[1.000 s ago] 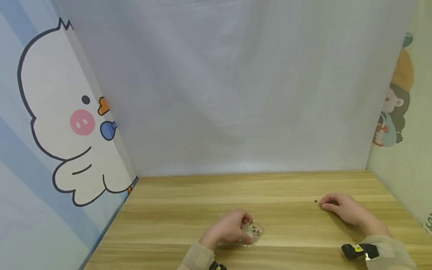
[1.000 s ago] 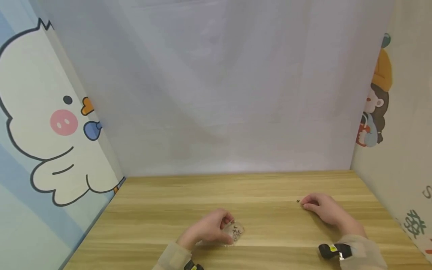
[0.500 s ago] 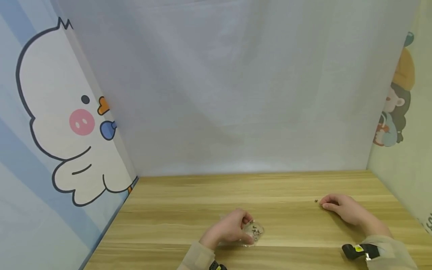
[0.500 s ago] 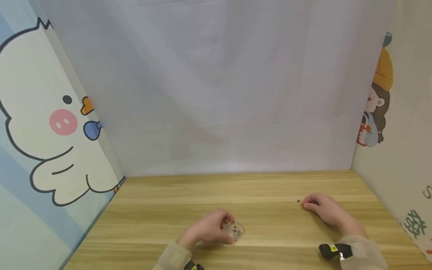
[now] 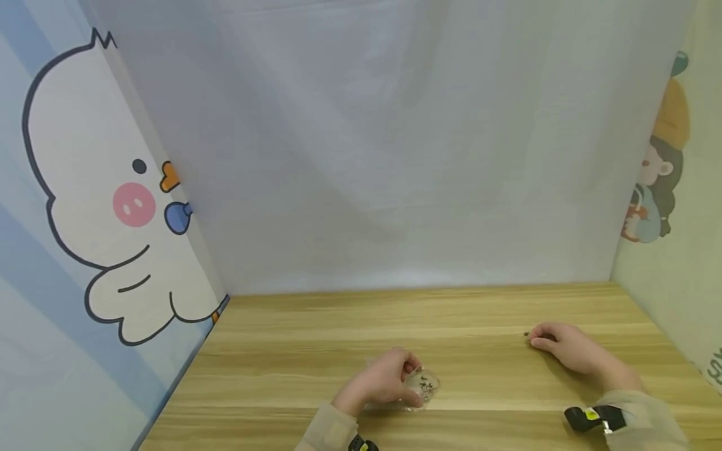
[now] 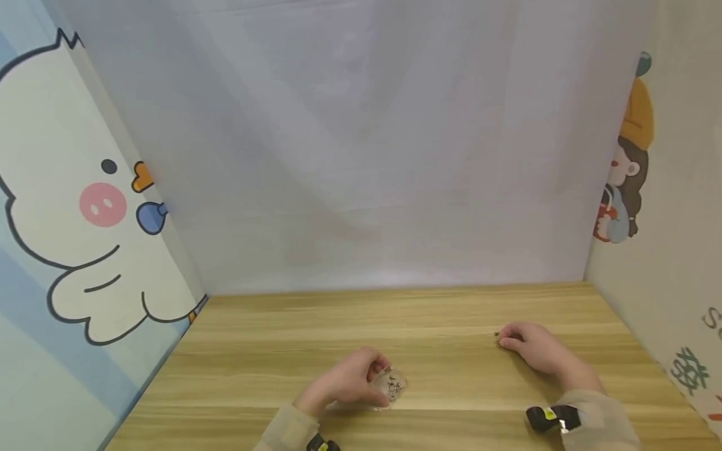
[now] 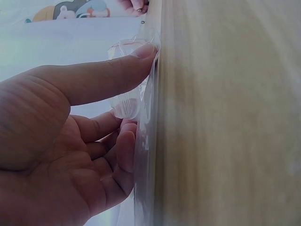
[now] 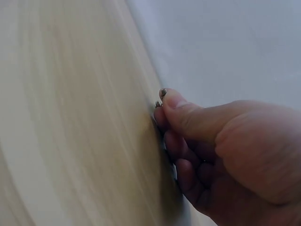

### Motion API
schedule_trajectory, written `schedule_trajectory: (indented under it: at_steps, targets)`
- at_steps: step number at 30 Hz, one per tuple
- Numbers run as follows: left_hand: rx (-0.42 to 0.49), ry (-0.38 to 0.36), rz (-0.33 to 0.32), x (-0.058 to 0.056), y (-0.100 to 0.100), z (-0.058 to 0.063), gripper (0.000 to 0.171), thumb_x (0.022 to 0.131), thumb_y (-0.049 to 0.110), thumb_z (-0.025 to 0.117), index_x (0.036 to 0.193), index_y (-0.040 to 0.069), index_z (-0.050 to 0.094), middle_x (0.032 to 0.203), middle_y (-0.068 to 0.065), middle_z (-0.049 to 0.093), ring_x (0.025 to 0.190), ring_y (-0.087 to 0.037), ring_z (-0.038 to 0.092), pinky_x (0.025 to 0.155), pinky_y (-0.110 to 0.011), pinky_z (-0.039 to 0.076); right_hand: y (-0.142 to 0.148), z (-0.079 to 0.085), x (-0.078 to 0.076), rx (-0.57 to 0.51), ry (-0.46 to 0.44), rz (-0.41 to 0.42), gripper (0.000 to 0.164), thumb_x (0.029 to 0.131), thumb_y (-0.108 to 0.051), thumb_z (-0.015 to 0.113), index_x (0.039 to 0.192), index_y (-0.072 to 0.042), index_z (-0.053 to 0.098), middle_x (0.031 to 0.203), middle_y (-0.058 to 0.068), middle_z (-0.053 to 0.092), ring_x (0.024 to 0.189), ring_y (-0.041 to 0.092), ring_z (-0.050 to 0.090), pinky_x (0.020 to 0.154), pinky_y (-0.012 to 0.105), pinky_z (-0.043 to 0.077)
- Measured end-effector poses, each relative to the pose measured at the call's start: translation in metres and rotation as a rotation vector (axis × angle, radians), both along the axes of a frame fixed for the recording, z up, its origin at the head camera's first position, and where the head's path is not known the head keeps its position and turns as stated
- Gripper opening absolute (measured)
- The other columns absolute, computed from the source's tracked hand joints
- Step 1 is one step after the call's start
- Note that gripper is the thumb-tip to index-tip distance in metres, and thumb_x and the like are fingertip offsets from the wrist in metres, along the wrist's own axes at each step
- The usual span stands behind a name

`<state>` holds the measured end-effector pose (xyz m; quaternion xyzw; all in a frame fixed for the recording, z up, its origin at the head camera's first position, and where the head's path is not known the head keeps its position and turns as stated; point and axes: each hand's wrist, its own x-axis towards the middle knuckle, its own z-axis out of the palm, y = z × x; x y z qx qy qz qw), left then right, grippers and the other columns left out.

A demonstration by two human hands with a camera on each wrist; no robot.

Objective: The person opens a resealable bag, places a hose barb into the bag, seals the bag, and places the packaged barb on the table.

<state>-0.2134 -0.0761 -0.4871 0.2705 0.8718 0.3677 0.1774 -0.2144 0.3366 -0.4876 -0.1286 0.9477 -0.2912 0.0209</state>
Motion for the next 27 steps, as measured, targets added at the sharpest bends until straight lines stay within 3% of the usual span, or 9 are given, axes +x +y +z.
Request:
schedule_trajectory:
  at_steps: [8,19,27]
  targets:
    - [0.022,-0.029,-0.001,0.002,0.0,-0.001,0.056,0.074,0.008,0.097,0.121,0.002,0.068,0.105,0.003,0.063,0.089,-0.009,0.057,0.082,-0.024,0.053,-0.037,-0.001,0.0,-0.048,-0.024,0.118,0.01,0.107,-0.02,0.067,0.107,-0.012,0.072,0.103,-0.006,0.07,0.097,0.009,0.061,0.087,0.036,0.052]
    - [0.006,-0.015,0.008,0.002,-0.001,0.003,0.055,0.074,0.009,0.098,0.121,0.002,0.069,0.104,0.003,0.064,0.089,-0.009,0.057,0.081,-0.024,0.052,-0.135,0.002,0.009,-0.204,-0.097,0.313,0.011,0.106,-0.023,0.069,0.105,-0.014,0.075,0.099,-0.009,0.072,0.089,0.005,0.061,0.081,0.03,0.052]
    - [0.022,-0.023,-0.006,-0.002,-0.001,0.002,0.053,0.075,0.008,0.097,0.119,0.002,0.068,0.104,0.002,0.065,0.088,-0.009,0.058,0.081,-0.025,0.052,-0.17,0.002,0.016,-0.276,-0.091,0.336,0.011,0.104,-0.021,0.071,0.106,-0.012,0.077,0.1,-0.008,0.074,0.091,0.006,0.065,0.082,0.029,0.054]
